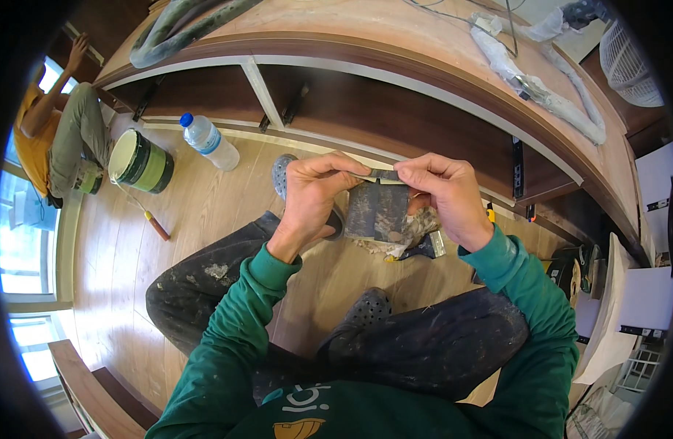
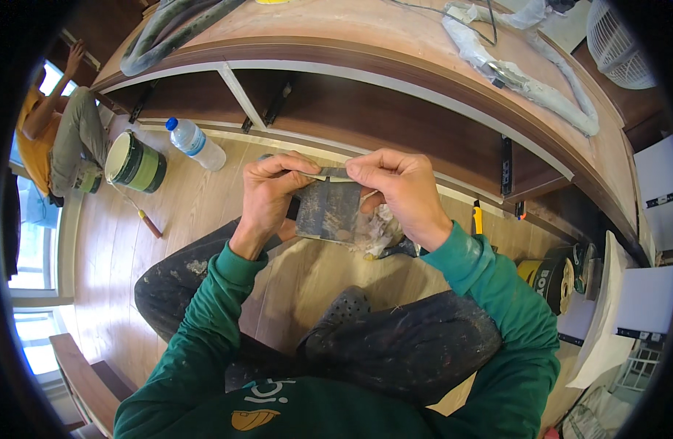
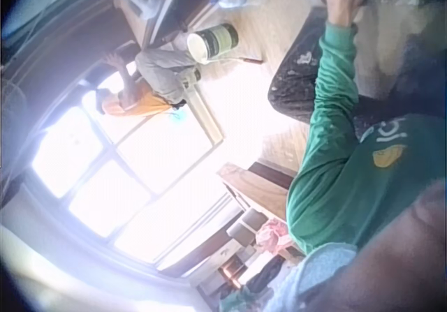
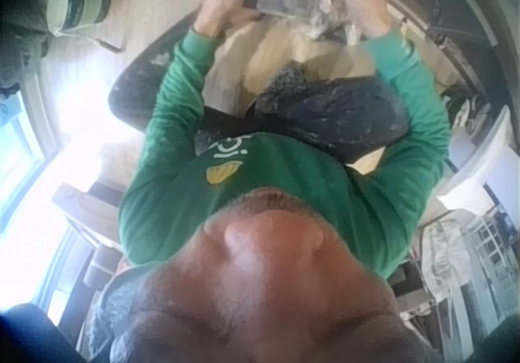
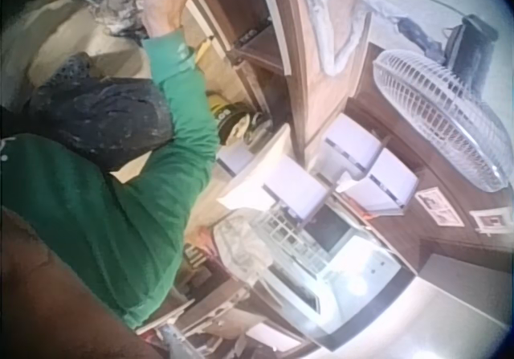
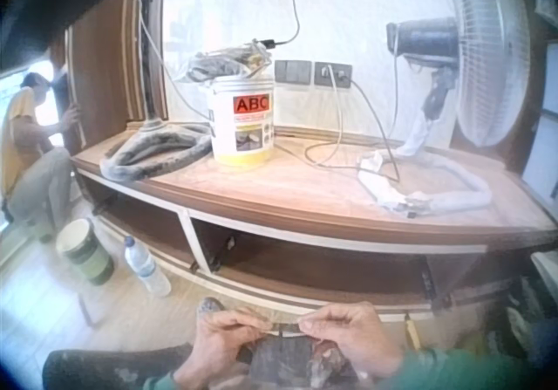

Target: The person installs a white trim strip along the edge of a wooden cabinet using a utility knife to cut it to size. They then prepare a sanding block by wrapping it with sandpaper and use it to sand the cabinet surface.

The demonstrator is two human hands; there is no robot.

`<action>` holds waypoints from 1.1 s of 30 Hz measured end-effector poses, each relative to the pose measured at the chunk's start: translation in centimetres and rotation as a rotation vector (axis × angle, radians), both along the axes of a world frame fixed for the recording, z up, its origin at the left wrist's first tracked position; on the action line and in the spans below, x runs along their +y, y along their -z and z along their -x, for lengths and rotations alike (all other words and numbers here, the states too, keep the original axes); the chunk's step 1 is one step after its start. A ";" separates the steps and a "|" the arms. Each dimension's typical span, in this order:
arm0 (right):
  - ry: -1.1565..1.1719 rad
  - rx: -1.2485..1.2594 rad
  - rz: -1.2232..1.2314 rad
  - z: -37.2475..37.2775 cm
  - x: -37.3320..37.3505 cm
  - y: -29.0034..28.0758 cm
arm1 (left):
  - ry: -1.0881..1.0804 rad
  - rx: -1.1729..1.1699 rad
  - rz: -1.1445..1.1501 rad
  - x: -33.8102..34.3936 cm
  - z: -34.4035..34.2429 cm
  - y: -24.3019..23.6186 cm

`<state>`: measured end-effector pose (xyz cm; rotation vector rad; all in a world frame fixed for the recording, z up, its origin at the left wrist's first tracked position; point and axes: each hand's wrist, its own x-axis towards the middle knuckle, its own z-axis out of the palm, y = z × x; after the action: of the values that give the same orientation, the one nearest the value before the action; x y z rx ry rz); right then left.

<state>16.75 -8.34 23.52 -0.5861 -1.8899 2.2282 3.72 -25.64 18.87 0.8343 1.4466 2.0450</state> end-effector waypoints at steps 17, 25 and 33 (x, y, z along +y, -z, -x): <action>-0.034 -0.096 0.089 0.1 -0.3 0.4 | 0.152 -0.317 0.255 0.5 0.0 -2.7; -0.203 -0.257 0.177 0.1 -0.4 1.5 | 0.202 -0.188 0.313 -0.9 0.0 -2.3; -0.068 -0.050 -0.629 -0.5 -1.1 4.2 | 0.089 0.160 0.476 0.6 -1.5 -0.2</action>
<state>17.22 -9.39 19.36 -0.4683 -2.4868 1.5114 5.24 -25.01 19.10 0.8491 1.8464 1.4999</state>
